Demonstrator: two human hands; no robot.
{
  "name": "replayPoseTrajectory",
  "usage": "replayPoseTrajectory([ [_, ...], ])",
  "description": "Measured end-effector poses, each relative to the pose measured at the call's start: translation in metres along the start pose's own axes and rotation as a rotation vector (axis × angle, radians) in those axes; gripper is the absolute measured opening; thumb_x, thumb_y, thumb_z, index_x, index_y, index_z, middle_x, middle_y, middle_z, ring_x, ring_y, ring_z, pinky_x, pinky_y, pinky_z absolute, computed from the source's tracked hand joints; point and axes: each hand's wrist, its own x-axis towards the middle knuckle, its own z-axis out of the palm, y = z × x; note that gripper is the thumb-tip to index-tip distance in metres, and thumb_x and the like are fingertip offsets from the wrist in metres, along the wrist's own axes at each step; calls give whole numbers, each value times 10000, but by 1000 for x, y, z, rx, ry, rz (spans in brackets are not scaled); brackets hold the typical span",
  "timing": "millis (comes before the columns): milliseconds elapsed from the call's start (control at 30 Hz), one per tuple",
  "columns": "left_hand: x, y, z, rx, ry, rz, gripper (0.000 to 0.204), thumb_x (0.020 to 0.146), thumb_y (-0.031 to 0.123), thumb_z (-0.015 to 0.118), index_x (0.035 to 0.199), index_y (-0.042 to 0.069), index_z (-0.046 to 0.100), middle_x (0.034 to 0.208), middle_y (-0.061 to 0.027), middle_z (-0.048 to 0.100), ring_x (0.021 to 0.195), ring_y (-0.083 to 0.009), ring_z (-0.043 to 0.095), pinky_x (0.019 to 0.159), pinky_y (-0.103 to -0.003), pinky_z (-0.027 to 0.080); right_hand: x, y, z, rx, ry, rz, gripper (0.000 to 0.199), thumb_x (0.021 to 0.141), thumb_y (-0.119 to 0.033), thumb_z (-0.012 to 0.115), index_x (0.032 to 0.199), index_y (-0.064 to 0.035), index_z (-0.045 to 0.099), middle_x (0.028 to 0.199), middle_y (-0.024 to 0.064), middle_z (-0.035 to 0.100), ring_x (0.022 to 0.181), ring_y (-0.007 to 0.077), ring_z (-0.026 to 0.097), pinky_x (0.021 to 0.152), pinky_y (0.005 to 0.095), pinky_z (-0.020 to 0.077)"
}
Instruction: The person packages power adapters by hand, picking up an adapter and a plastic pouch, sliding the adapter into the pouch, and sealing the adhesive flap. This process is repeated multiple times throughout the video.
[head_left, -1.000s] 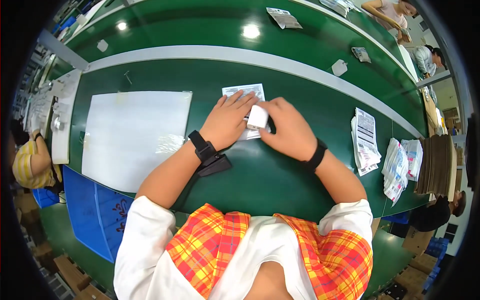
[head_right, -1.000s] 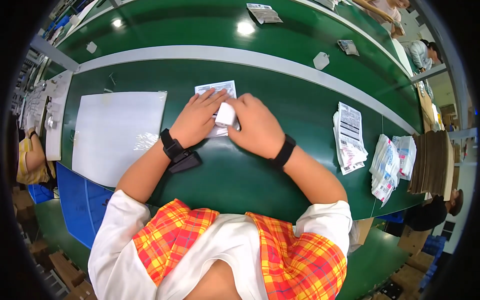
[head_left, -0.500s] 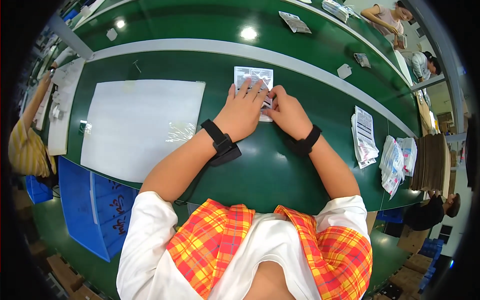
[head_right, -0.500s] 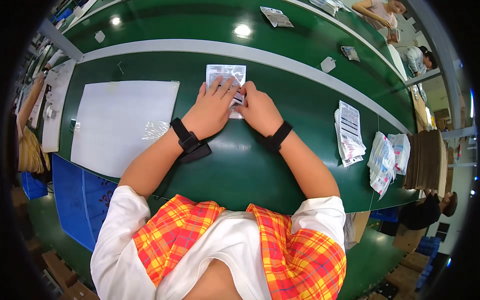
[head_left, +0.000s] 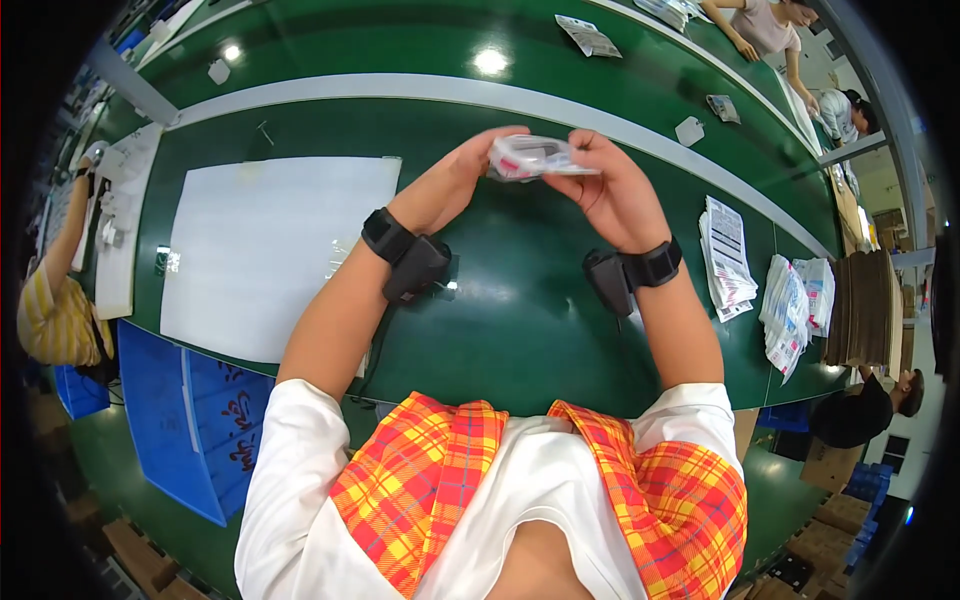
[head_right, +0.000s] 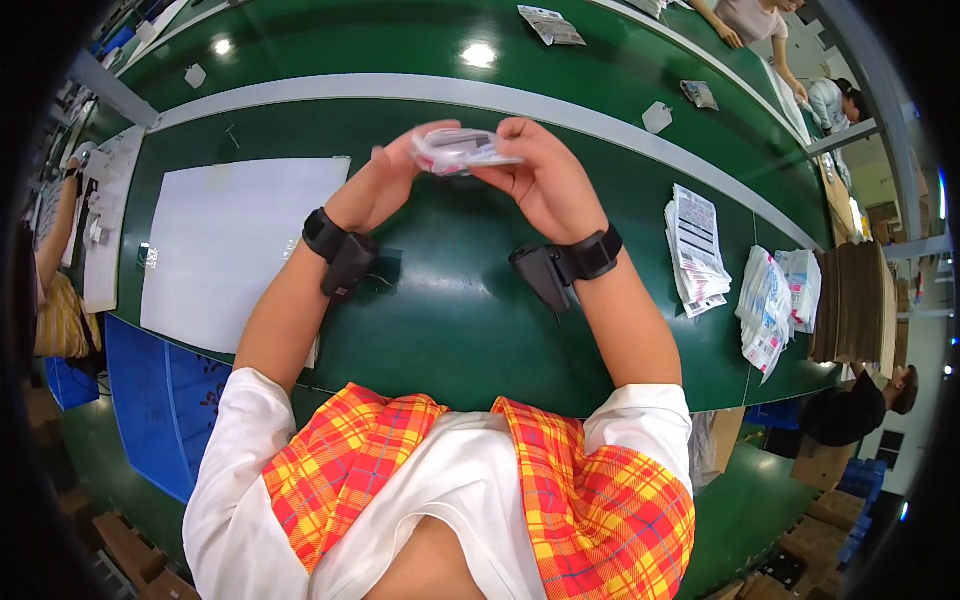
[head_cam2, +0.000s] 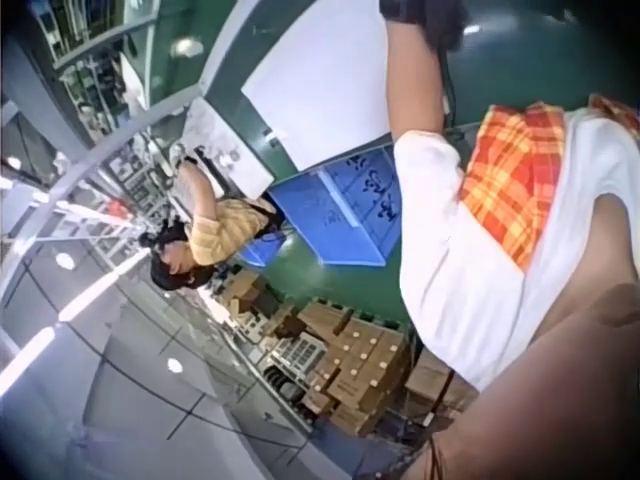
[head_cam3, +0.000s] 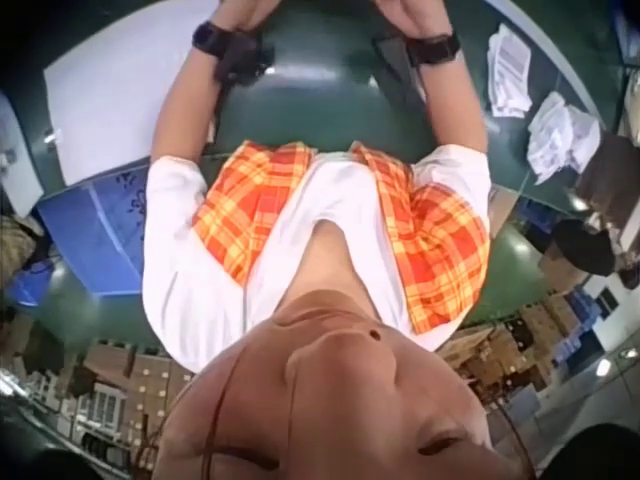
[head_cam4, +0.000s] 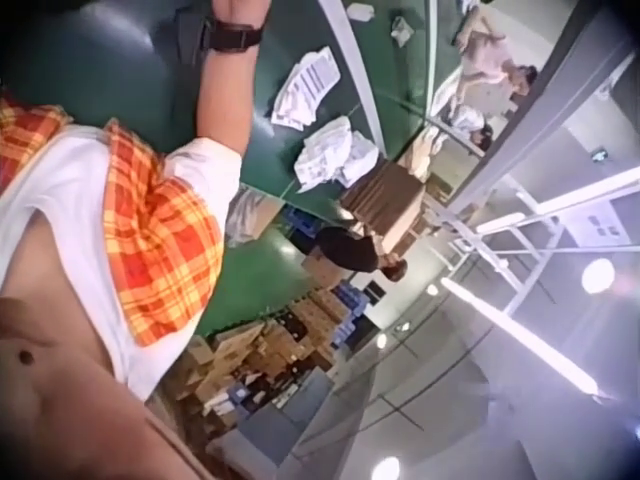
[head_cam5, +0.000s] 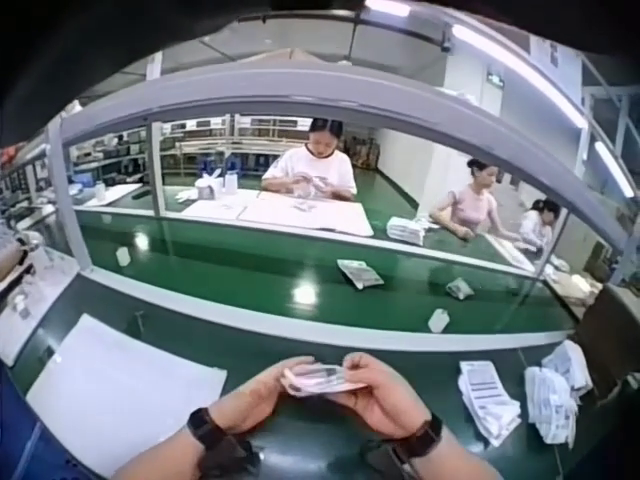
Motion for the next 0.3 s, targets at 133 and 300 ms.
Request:
replayPoseTrajectory([
  [133, -4, 4, 6, 66, 38, 24, 383, 872, 62, 620, 1249, -4, 594, 1287, -76, 583, 1163, -155, 534, 975, -284, 418, 1, -5, -15, 187, -64, 45, 261, 941, -152, 561, 1164, -19, 530, 1032, 51, 616, 839, 136, 609, 751, 269, 502],
  [300, -1, -2, 0, 14, 162, -249, 655, 874, 199, 706, 1440, 60, 406, 1338, -86, 547, 1201, -136, 494, 1052, -255, 344, 2, 12, -21, -513, 5, 66, 639, 873, -333, 685, 1354, 4, 433, 1197, 95, 590, 1174, 250, 586, 955, 284, 507],
])
